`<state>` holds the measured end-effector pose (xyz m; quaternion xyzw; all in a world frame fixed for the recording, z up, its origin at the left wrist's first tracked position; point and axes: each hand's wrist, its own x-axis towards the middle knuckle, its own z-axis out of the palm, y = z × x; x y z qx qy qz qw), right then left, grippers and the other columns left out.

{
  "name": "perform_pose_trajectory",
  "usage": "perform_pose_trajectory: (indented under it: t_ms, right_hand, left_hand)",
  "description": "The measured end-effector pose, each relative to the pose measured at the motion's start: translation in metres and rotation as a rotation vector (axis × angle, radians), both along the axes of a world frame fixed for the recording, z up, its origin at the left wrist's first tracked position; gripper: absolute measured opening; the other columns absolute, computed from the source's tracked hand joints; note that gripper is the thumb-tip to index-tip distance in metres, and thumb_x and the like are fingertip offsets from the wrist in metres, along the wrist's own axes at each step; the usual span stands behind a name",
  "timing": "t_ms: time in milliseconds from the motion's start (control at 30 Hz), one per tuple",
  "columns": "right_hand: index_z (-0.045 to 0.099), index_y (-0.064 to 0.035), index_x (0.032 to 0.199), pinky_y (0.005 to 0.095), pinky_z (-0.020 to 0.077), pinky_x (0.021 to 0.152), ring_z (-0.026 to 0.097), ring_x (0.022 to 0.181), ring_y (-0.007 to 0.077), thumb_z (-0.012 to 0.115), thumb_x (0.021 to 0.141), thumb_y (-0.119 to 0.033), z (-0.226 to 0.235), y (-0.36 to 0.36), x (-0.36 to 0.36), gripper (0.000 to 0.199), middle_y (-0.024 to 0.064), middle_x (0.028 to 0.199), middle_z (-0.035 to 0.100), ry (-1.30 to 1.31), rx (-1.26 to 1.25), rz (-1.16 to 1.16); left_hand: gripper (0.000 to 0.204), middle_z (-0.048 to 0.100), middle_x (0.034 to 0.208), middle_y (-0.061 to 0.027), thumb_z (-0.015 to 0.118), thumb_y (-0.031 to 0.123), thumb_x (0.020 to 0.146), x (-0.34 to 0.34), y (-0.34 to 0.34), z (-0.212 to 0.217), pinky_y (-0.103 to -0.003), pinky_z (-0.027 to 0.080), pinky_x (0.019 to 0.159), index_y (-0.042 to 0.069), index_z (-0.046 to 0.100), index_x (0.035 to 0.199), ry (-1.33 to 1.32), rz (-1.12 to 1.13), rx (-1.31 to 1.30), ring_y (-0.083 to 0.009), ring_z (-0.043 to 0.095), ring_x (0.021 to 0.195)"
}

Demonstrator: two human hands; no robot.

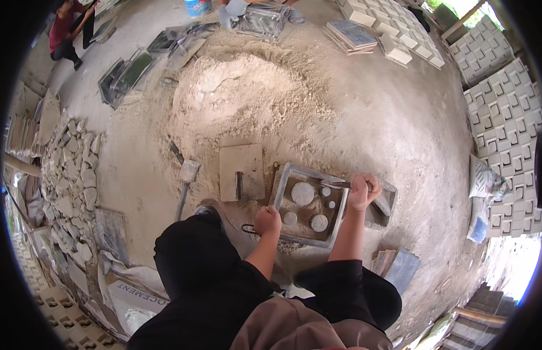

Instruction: The person molds bricks by packing sand into a circular mold inside a square frame and using a stick to level the surface.

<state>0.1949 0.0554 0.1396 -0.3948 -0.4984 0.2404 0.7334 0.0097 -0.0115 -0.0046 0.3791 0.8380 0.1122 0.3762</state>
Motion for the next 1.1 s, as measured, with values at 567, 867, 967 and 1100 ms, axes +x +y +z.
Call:
perform_pose_trajectory:
  t_ms: [567, 867, 967, 1100]
  right_hand:
    - [0.033, -0.0057, 0.051, 0.022, 0.0199, 0.036, 0.024, 0.036, 0.0067, 0.041, 0.076, -0.005, 0.007, -0.008, 0.013, 0.026, -0.0012, 0.043, 0.03, -0.035, -0.006, 0.026]
    - [0.029, -0.0082, 0.049, 0.0224, 0.0185, 0.034, 0.023, 0.036, 0.0061, 0.04, 0.078, -0.008, 0.001, 0.001, 0.021, 0.031, -0.0014, 0.042, 0.027, 0.053, -0.104, -0.06]
    - [0.029, -0.0083, 0.048, 0.0232, 0.0173, 0.037, 0.023, 0.038, 0.0075, 0.04, 0.073, -0.007, 0.008, 0.007, 0.02, 0.027, -0.0008, 0.042, 0.027, 0.156, -0.226, -0.019]
    - [0.029, -0.0078, 0.047, 0.0241, 0.0164, 0.038, 0.023, 0.039, 0.009, 0.04, 0.065, -0.007, 0.009, 0.003, 0.025, 0.022, -0.0005, 0.042, 0.027, 0.222, -0.402, 0.212]
  left_hand:
    - [0.038, 0.059, 0.084, -0.0175, 0.03, 0.029, 0.08, 0.0, -0.005, 0.005, -0.049, 0.043, 0.07, 0.004, 0.058, 0.08, -0.017, 0.003, -0.049, -0.0368, 0.056, 0.079]
    - [0.038, 0.06, 0.084, -0.0171, 0.031, 0.03, 0.081, 0.002, 0.006, 0.01, -0.049, 0.043, 0.07, 0.005, 0.059, 0.081, 0.01, 0.021, -0.015, -0.0364, 0.057, 0.079]
    - [0.039, 0.06, 0.083, -0.017, 0.03, 0.031, 0.082, 0.001, -0.002, 0.011, -0.048, 0.044, 0.069, 0.005, 0.059, 0.083, -0.016, 0.004, -0.051, -0.0362, 0.057, 0.078]
    - [0.04, 0.06, 0.084, -0.0163, 0.028, 0.031, 0.083, -0.002, -0.003, 0.006, -0.048, 0.044, 0.069, 0.006, 0.059, 0.085, -0.025, 0.014, -0.04, -0.0362, 0.057, 0.078]
